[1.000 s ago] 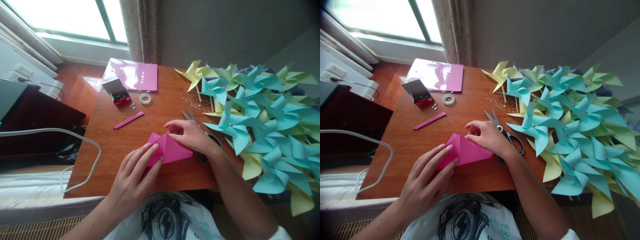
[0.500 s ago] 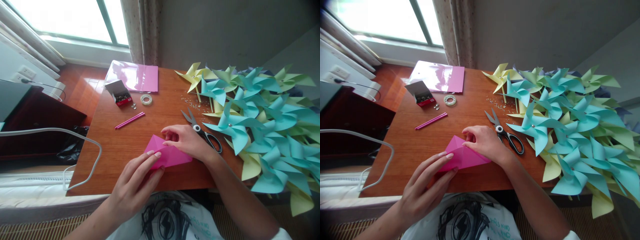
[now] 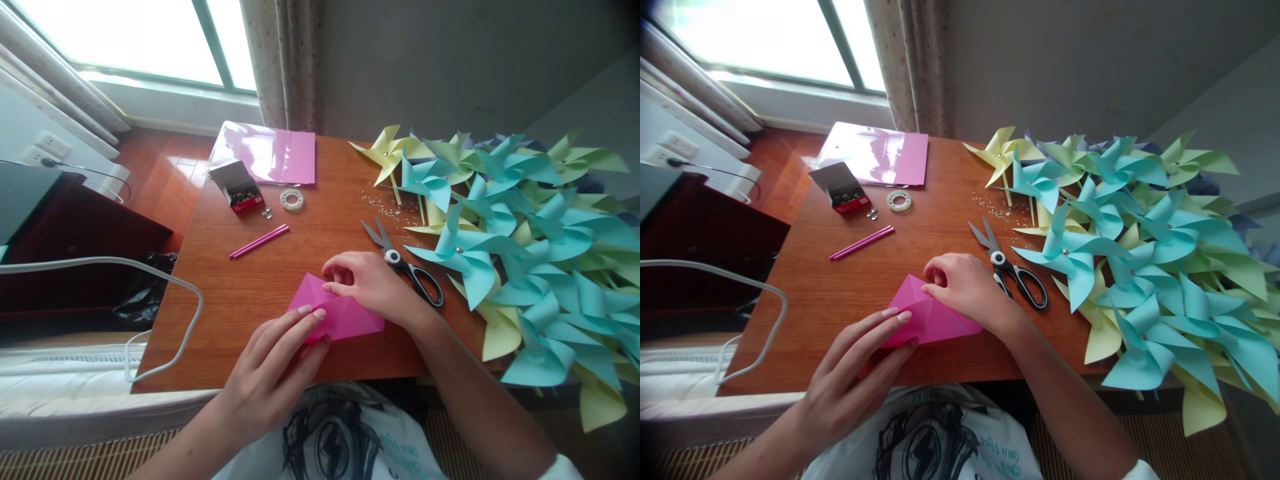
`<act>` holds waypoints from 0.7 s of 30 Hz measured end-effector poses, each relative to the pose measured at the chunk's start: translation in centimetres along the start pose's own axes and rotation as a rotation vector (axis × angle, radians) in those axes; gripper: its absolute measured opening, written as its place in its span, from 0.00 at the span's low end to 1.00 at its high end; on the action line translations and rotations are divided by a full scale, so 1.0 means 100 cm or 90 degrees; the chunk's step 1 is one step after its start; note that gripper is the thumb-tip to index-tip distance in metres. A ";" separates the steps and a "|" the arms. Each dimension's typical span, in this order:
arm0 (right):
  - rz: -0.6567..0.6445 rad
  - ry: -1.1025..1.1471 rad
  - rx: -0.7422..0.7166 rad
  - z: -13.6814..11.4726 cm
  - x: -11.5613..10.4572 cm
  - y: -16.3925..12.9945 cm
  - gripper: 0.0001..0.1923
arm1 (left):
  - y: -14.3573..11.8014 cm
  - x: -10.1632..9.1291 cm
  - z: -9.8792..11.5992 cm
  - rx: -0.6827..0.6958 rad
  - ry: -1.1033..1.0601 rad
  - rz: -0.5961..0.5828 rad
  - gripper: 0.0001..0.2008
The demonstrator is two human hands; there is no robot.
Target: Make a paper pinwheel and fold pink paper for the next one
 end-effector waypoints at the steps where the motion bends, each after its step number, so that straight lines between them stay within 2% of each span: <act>1: -0.002 -0.009 0.003 -0.001 0.000 0.001 0.03 | 0.000 0.000 0.000 0.004 0.001 0.000 0.16; 8: -0.028 -0.055 0.067 -0.004 0.004 0.004 0.04 | 0.001 0.000 0.000 0.019 -0.003 0.011 0.15; 12: -0.013 -0.004 0.044 -0.004 0.002 0.002 0.05 | -0.001 0.000 0.000 0.008 -0.018 0.010 0.17; 16: 0.023 0.119 0.022 -0.003 -0.002 -0.007 0.05 | -0.003 -0.001 -0.003 -0.060 -0.033 0.040 0.20; 21: 0.001 0.418 0.079 0.002 0.001 -0.017 0.06 | 0.002 -0.001 -0.005 -0.086 -0.033 0.072 0.20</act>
Point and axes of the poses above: each hand's wrist, its own y-axis towards the middle knuckle, its own x-axis out of the palm, z = x × y, the point moved 3 cm from there along y, towards the middle knuckle
